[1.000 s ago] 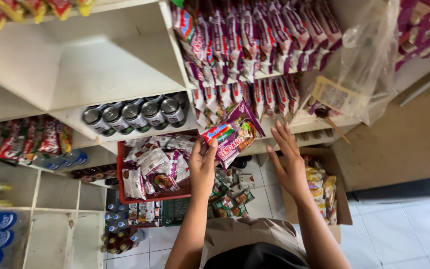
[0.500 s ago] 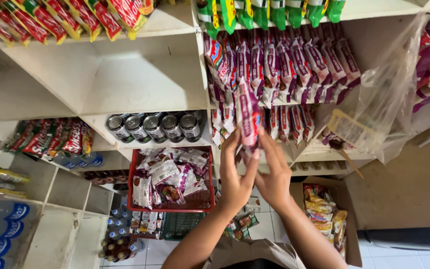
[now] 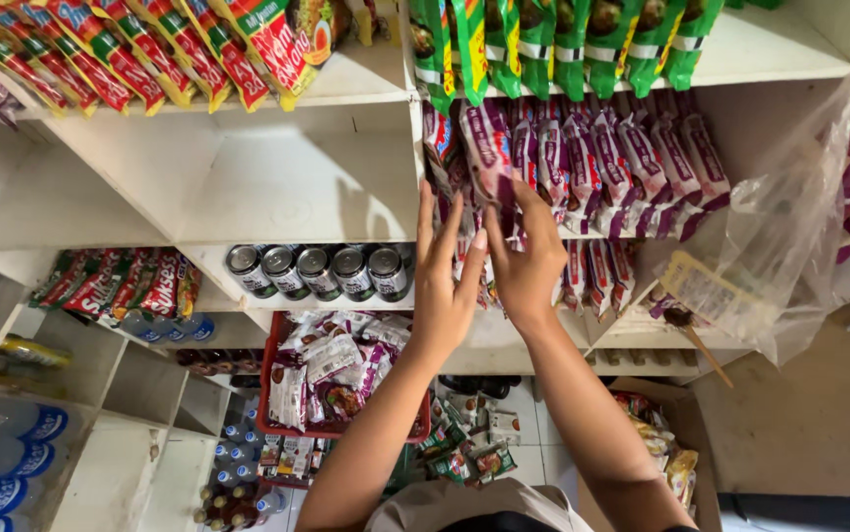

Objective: The person picks up a red basket filled with noodle packets and carries it to a shelf. They then take several noodle packets from the basket one by one, inspect them, and arrange them on the shelf.

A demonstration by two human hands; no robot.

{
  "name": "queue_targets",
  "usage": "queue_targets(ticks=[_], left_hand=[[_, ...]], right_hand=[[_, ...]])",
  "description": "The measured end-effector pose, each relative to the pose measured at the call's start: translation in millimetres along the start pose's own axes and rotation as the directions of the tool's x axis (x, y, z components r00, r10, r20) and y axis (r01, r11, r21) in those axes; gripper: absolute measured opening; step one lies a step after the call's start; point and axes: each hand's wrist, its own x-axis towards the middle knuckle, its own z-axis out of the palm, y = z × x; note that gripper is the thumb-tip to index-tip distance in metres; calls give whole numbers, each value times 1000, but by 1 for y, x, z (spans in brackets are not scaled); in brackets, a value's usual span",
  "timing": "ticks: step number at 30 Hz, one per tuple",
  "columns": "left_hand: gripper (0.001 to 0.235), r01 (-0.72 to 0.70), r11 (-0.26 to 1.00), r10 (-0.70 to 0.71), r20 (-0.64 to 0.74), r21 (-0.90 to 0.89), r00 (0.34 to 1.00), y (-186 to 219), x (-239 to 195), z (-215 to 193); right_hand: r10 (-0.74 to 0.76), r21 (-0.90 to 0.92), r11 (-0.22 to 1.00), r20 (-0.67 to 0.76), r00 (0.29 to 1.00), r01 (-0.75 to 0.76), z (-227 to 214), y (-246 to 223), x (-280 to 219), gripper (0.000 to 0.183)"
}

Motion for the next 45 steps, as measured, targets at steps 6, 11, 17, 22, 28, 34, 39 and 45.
queue_targets(ticks=[6, 11, 17, 22, 28, 34, 39, 45], left_hand=[[57, -54, 992, 46, 76, 113, 996, -27, 16, 3], [61, -45, 997, 37, 132, 60, 991, -32, 17, 6], [64, -56, 997, 48, 143, 52, 989, -32, 18, 3], [60, 45, 996, -29, 214, -71, 976, -40, 9, -12], [60, 120, 993, -116, 225, -6, 968, -71, -38, -59], [55, 311, 933, -336, 134, 180, 932, -130, -111, -138], [51, 419, 880, -450, 114, 225, 886, -182, -194, -195], [48, 510, 815, -558, 136, 275, 819, -235, -255, -237]], right_hand=[[-86, -32, 996, 75, 993, 89, 26, 8, 19, 36], [-33, -117, 992, 100, 994, 45, 35, 15, 27, 35], [17, -139, 990, 151, 988, 5, 33, 11, 25, 39], [-126, -84, 987, 160, 979, 140, 21, -8, 8, 58], [-73, -114, 990, 127, 989, 87, 17, -14, -59, 45], [224, 19, 972, 223, 949, -234, 49, -13, -147, 30], [522, -83, 834, 438, 732, -545, 82, -4, -207, 42], [540, -137, 804, 575, 614, -579, 126, 12, -273, 61]])
